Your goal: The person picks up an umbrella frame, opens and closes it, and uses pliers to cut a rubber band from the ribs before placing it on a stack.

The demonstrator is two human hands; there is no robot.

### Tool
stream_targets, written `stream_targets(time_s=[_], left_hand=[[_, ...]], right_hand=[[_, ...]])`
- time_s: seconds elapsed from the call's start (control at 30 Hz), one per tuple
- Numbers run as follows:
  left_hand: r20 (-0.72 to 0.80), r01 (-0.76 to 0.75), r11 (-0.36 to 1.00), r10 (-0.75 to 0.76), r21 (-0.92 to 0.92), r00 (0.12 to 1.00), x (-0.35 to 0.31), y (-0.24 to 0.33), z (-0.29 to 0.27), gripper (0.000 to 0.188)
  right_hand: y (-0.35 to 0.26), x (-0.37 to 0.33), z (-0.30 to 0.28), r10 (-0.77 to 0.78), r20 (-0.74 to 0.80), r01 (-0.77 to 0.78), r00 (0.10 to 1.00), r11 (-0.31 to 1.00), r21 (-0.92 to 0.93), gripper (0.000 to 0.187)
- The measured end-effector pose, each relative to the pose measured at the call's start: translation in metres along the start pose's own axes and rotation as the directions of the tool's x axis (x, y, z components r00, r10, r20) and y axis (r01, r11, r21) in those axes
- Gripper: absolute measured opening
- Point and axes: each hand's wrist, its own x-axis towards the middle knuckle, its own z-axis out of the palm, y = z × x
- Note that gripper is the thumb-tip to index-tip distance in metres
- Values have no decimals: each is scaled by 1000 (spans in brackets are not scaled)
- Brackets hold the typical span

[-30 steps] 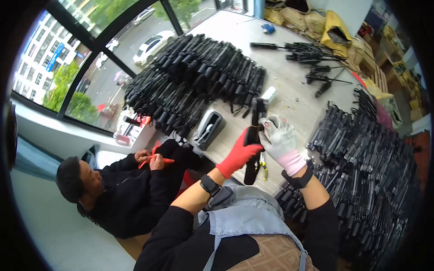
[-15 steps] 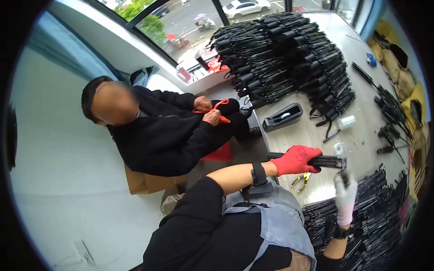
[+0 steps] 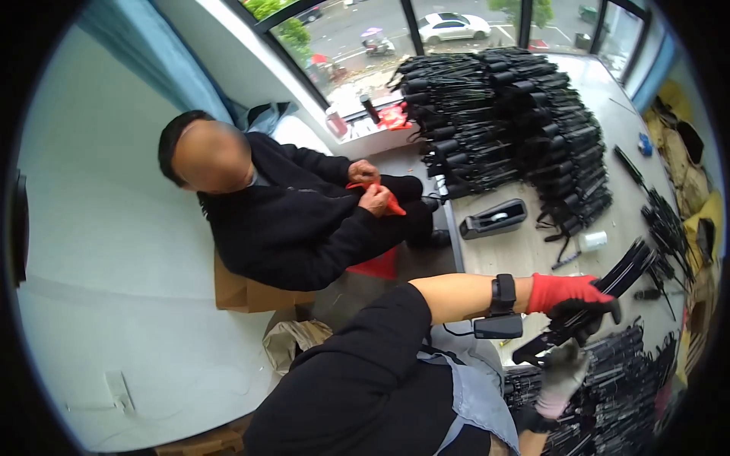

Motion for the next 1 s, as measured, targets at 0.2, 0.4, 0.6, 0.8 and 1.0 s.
stream_targets(time_s=[0.2,0.4,0.6,0.8,1.0], left_hand=[[104,-367,930,363,22,926,43,30,43,43],[-118,-392,915,381,-95,917,64,-12,27,42],[-176,-302,938,272,-169,946,71,27,55,46],[-126,-273,945,253,-181,959,81,15,60,41],[-320,-269,962,268,44,909,90,7,71,34]], right_hand=[[-34,-49,68,49,880,-400,472,902,164,41],[-65,-34,63,-669,444,610,596,18,-792,32],[-79,-35,80,-606,456,671,652,180,-719,41],[-87,-46,66,-242,393,414,887,794,-445,39],[-62,-25,48,-411,426,592,806,589,-550,37]])
